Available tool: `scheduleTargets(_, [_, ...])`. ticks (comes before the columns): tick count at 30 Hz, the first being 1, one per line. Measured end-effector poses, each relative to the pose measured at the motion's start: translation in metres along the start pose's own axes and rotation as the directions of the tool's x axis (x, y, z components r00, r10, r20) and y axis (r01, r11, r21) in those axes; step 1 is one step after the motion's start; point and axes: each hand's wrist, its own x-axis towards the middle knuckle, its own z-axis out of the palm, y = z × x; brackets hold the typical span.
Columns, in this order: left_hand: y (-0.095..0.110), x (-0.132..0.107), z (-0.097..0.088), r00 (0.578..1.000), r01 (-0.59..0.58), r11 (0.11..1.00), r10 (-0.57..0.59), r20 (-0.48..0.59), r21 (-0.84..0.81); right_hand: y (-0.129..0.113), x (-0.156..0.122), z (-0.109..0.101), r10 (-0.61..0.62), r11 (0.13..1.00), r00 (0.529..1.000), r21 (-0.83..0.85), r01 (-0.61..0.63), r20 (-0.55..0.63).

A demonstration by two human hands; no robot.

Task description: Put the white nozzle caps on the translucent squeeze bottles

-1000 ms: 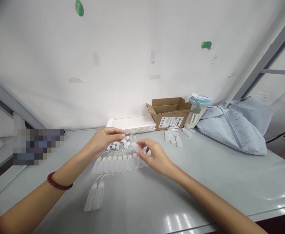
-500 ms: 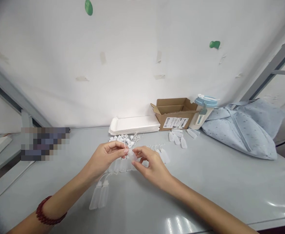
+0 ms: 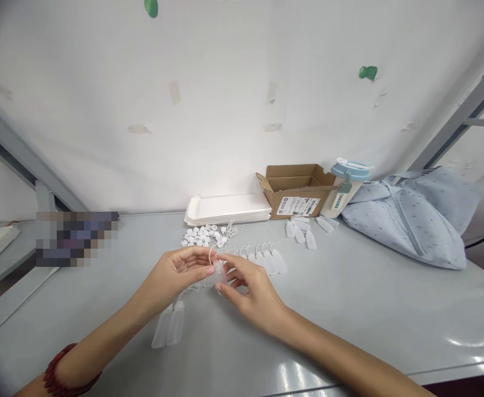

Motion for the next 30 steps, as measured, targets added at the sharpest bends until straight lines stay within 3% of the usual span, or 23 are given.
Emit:
scheduleTargets(2, [-0.004,-0.007,0.0,0.994,-0.024,0.99,0.038,-0.099,0.138,0.001,-0.003,0.003,0.013,1.0,1.0,-0.011,-0.013,-0.006])
scheduleTargets(4, [-0.008,-0.017,0.0,0.963,-0.133,0.915,0.21,-0.169,0.381,0.002,-0.005,0.005,0.042,0.999,0.999,-0.022,-0.042,-0.01])
scheduleTargets(5, [-0.01,-0.023,0.001,0.932,-0.217,0.833,0.332,-0.148,0.509,0.002,-0.005,0.006,0.066,0.997,0.998,-0.026,-0.066,-0.011])
scheduleTargets(7, [-0.014,-0.034,0.003,0.848,-0.394,0.618,0.53,0.009,0.681,-0.001,-0.007,0.009,0.122,0.992,0.992,-0.024,-0.122,-0.01])
scheduleTargets(9, [-0.019,-0.045,0.008,0.774,-0.502,0.428,0.61,0.17,0.752,-0.005,-0.008,0.011,0.162,0.987,0.987,-0.007,-0.162,0.008])
scheduleTargets(13, [-0.028,-0.059,0.017,0.69,-0.483,0.2,0.686,0.23,0.852,-0.01,-0.013,0.019,0.175,0.983,0.982,0.036,-0.178,0.07])
scheduleTargets(18, [-0.037,-0.07,0.019,0.654,-0.406,0.072,0.719,0.235,0.911,-0.008,-0.022,0.03,0.215,0.972,0.969,0.073,-0.225,0.124])
scheduleTargets(20, [-0.04,-0.074,0.018,0.665,-0.409,0.091,0.712,0.228,0.908,-0.007,-0.025,0.034,0.23,0.963,0.958,0.101,-0.249,0.169])
scheduleTargets(23, [-0.043,-0.077,0.012,0.726,-0.433,0.271,0.67,0.154,0.86,-0.008,-0.027,0.04,0.249,0.957,0.941,0.093,-0.276,0.228])
scheduleTargets(26, [-0.044,-0.079,0.003,0.784,-0.445,0.415,0.609,0.121,0.794,-0.01,-0.024,0.043,0.234,0.97,0.933,-0.005,-0.242,0.275])
scheduleTargets(30, [-0.044,-0.08,-0.009,0.857,-0.409,0.491,0.497,0.138,0.769,-0.009,-0.021,0.042,0.197,0.974,0.934,-0.171,-0.151,0.3])
